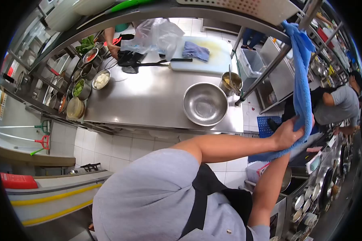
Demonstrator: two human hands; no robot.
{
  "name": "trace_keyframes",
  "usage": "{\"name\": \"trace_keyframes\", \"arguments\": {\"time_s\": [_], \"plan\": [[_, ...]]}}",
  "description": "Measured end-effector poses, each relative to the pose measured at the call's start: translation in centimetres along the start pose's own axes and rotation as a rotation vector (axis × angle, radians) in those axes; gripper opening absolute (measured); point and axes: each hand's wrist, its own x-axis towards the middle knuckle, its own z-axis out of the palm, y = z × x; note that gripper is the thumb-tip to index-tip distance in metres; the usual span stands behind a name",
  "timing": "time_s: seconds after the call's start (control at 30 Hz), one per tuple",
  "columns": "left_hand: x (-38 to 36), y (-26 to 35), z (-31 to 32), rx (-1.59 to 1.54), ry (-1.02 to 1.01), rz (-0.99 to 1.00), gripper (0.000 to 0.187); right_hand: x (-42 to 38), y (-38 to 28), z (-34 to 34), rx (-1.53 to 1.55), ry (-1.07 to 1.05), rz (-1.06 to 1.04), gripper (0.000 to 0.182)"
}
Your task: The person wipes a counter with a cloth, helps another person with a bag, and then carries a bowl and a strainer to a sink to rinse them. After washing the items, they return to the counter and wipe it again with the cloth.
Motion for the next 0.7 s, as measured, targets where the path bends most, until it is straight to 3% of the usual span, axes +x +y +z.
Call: {"name": "trace_keyframes", "arguments": {"time_s": [0.1,0.13,0.17,0.23,0.27,0.3,0.37,0.43,0.5,0.57,0.7], "plan": [[2.7,-3.5,-1.5,0.133,-0.11,0.136,0.035,1.5,-0.8,-0.5,-0.29,0.004,-0.212,0.039],[3.2,-4.4,-1.7,0.214,-0.116,0.207,0.036,1.5,0.0,-0.7,-0.187,0.037,-0.012,0.039],[3.3,-5.0,-1.4,0.215,-0.113,0.213,0.036,2.2,0.8,-1.3,-0.183,0.035,-0.017,0.039],[3.0,-3.8,-0.5,0.062,-0.212,0.107,0.032,4.4,3.2,-3.2,-0.076,-0.156,0.099,0.037],[3.0,-3.4,-0.1,-0.275,-0.22,-0.111,0.034,5.5,5.0,-4.3,-0.064,-0.237,0.138,0.036],[3.0,-3.0,0.0,-0.278,-0.22,-0.111,0.034,6.6,6.8,-5.3,-0.055,-0.318,0.178,0.034],[3.5,-2.0,0.0,-0.053,-0.246,0.155,0.034,8.5,6.4,-5.1,-0.606,-0.413,-0.495,0.028],[3.9,1.4,-0.4,-0.065,-0.324,0.057,0.034,8.2,-0.8,-3.3,-0.625,-0.308,-0.608,0.029],[4.0,3.0,-0.7,0.086,-0.468,-0.108,0.034,6.3,-6.5,0.4,-0.374,0.119,-0.44,0.032],[3.7,2.7,0.5,0.11,-0.293,0.292,0.032,7.1,-6.2,1.9,-0.336,0.226,-0.435,0.033],[3.2,4.8,-0.7,0.168,-0.313,0.284,0.029,5.2,-3.6,-1.2,-0.345,0.217,-0.375,0.034]]}}
